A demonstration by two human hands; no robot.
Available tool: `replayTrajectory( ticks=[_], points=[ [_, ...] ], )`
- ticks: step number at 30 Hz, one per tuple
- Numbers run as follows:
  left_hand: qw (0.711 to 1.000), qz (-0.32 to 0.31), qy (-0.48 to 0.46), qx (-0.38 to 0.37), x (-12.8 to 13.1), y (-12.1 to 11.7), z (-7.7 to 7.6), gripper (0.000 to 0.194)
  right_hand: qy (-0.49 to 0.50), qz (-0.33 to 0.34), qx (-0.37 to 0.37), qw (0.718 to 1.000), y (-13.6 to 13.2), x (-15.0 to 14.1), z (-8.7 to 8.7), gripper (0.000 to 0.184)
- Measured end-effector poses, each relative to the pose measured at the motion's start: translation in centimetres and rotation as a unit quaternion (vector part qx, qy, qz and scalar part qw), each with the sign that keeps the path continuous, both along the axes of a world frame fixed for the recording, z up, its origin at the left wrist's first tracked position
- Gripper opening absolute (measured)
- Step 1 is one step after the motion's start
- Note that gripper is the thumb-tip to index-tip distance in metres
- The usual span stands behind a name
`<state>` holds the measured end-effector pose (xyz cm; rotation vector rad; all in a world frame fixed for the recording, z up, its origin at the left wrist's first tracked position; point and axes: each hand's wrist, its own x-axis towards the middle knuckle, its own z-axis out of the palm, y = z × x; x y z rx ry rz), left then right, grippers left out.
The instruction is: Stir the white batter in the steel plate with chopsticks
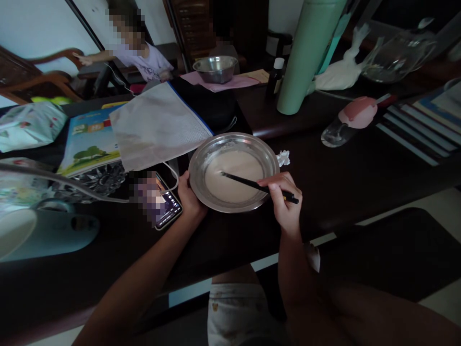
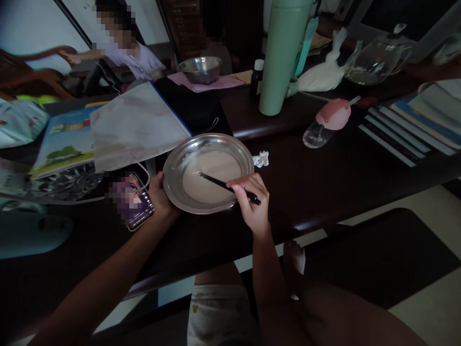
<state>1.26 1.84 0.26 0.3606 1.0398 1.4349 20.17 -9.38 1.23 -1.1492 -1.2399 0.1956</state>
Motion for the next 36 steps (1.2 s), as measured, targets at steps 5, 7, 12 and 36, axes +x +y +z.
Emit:
replayTrajectory(
  ticks=[5, 7, 12, 36],
  points=[
    [1.000, -0.003, -0.005, 0.003, 0.0, -0.1, 0.2, 0.023, 0.072, -0.041, 0.017, 0.996, 0.0, 0.0, -0.4, 0.040],
    [1.000, 0.002, -0.003, -0.001, 0.0, 0.0, 0.2, 0.022, 0.080, -0.020, 0.009, 0.997, 0.0, 0.0, -0.4, 0.041],
    [1.000, 0.010, 0.008, 0.006, 0.0, 0.0, 0.1, 0.022, 0.008, -0.030, -0.011, 0.999, 0.0, -0.1, -0.1, 0.034],
    [1.000, 0.013, -0.002, -0.015, 0.3, -0.2, 0.8, 0.022, 0.038, -0.053, 0.011, 0.998, -0.2, 0.0, 0.1, 0.042]
  ],
)
